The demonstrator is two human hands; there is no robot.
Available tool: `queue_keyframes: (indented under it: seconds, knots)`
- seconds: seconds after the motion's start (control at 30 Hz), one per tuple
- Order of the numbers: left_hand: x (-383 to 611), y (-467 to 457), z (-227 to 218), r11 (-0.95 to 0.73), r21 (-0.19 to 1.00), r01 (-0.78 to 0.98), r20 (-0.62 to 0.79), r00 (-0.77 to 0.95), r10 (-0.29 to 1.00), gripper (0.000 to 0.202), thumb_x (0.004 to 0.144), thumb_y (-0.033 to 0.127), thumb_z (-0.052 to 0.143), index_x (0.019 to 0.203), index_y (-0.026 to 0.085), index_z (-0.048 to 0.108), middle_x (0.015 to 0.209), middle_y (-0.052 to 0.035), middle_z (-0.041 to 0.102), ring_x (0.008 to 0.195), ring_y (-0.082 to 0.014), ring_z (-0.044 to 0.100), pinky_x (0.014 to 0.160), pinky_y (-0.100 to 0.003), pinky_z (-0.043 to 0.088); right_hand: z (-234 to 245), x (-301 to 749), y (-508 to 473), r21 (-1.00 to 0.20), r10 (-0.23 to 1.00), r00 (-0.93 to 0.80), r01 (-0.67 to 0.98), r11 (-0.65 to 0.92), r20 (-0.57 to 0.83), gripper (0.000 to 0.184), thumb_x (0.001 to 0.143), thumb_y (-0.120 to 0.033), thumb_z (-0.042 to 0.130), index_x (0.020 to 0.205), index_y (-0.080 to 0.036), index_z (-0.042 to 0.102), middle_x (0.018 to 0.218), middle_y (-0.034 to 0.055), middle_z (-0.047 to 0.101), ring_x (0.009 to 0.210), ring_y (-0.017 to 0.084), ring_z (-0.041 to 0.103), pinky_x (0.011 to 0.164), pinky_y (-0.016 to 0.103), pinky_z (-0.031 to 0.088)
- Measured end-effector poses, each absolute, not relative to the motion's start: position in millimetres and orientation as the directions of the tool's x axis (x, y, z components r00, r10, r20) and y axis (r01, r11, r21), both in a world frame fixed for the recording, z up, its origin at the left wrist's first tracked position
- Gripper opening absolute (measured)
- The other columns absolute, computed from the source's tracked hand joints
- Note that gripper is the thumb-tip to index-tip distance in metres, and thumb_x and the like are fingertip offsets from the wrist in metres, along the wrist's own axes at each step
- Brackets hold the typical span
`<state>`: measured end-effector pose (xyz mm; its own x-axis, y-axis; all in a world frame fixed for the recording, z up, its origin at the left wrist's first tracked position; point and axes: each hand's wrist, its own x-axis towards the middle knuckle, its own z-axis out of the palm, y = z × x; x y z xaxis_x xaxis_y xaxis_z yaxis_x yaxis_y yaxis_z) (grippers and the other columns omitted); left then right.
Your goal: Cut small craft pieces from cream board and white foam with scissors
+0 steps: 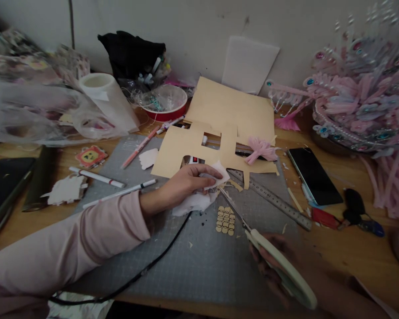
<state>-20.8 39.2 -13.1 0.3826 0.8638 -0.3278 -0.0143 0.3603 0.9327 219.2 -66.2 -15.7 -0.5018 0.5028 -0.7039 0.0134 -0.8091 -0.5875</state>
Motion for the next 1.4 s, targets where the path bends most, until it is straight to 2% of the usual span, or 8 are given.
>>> queue_keyframes:
  seconds: [0.13, 0.2, 0.3, 0.43, 0.57, 0.9, 1.13, 1.4]
  knots:
    - [-20, 39, -13, 0.382, 0.924, -0.027, -0.346, 0.368, 0.863, 0.023, 0.068, 0.022, 0.066, 0.090, 0.014, 0.067, 0.070, -0.0001, 0.061, 0.054, -0.0063, 0.047, 0.054, -0.020, 0.040, -22, 226, -67, -0.549, 0.501, -0.492, -0.055, -0.834, -0.712, 0.044, 0.065, -0.052, 0.072, 0.076, -0.019, 0.046, 0.057, -0.0061, 0.051, 0.035, 0.005, 0.046, 0.028, 0.016, 0.042]
    - [-19, 39, -12, 0.383, 0.923, -0.024, -0.349, 0.362, 0.864, 0.022, 0.068, 0.021, 0.066, 0.089, 0.014, 0.067, 0.071, -0.0003, 0.062, 0.055, -0.0062, 0.048, 0.055, -0.020, 0.040, -25, 228, -67, -0.556, 0.539, -0.511, -0.138, -0.820, -0.669, 0.042, 0.065, -0.048, 0.074, 0.081, -0.019, 0.048, 0.064, -0.0043, 0.054, 0.040, 0.005, 0.048, 0.029, 0.016, 0.043]
    - [-19, 39, -11, 0.380, 0.925, -0.013, -0.350, 0.362, 0.864, 0.022, 0.068, 0.021, 0.066, 0.089, 0.014, 0.067, 0.072, -0.0006, 0.062, 0.055, -0.0064, 0.049, 0.054, -0.020, 0.040, -25, 229, -63, -0.549, 0.532, -0.605, -0.180, -0.816, -0.592, 0.040, 0.065, -0.046, 0.074, 0.081, -0.018, 0.050, 0.069, -0.0033, 0.055, 0.041, 0.004, 0.049, 0.030, 0.017, 0.045]
    - [-20, 39, -11, 0.375, 0.927, -0.009, -0.345, 0.376, 0.860, 0.023, 0.068, 0.020, 0.065, 0.090, 0.014, 0.067, 0.071, -0.0006, 0.062, 0.054, -0.0059, 0.049, 0.052, -0.019, 0.039, -23, 230, -56, -0.546, 0.483, -0.654, -0.126, -0.828, -0.582, 0.037, 0.070, -0.046, 0.070, 0.080, -0.015, 0.053, 0.066, -0.0032, 0.056, 0.037, 0.003, 0.047, 0.031, 0.017, 0.046]
    - [-20, 39, -12, 0.382, 0.924, 0.005, -0.354, 0.389, 0.851, 0.025, 0.067, 0.020, 0.066, 0.091, 0.013, 0.067, 0.067, -0.0005, 0.061, 0.050, -0.0051, 0.046, 0.048, -0.018, 0.038, -24, 230, -53, -0.531, 0.442, -0.682, -0.092, -0.842, -0.583, 0.037, 0.077, -0.049, 0.062, 0.083, -0.012, 0.057, 0.052, -0.0068, 0.048, 0.031, 0.004, 0.044, 0.029, 0.016, 0.042]
    - [-22, 40, -12, 0.358, 0.933, 0.037, -0.339, 0.423, 0.840, 0.026, 0.067, 0.020, 0.066, 0.092, 0.014, 0.067, 0.069, -0.0007, 0.062, 0.053, -0.0062, 0.051, 0.049, -0.017, 0.039, -16, 222, -52, -0.551, 0.448, -0.628, -0.037, -0.834, -0.636, 0.039, 0.074, -0.051, 0.065, 0.080, -0.013, 0.056, 0.050, -0.0080, 0.048, 0.029, 0.003, 0.042, 0.028, 0.015, 0.041]
    - [-21, 39, -11, 0.336, 0.939, 0.071, -0.332, 0.438, 0.835, 0.021, 0.069, 0.019, 0.065, 0.089, 0.014, 0.067, 0.068, 0.0014, 0.061, 0.052, -0.0049, 0.050, 0.048, -0.017, 0.036, -16, 221, -52, -0.594, 0.467, -0.629, -0.010, -0.804, -0.622, 0.040, 0.075, -0.051, 0.064, 0.080, -0.013, 0.055, 0.047, -0.0086, 0.049, 0.028, 0.005, 0.047, 0.027, 0.014, 0.041]
    - [-22, 40, -12, 0.318, 0.940, 0.126, -0.341, 0.440, 0.831, 0.026, 0.069, 0.022, 0.064, 0.094, 0.014, 0.067, 0.073, -0.0004, 0.063, 0.055, -0.0062, 0.050, 0.051, -0.019, 0.038, -20, 224, -52, -0.532, 0.417, -0.605, 0.013, -0.846, -0.678, 0.041, 0.073, -0.052, 0.065, 0.081, -0.014, 0.052, 0.048, -0.0080, 0.050, 0.030, 0.007, 0.049, 0.029, 0.017, 0.043]
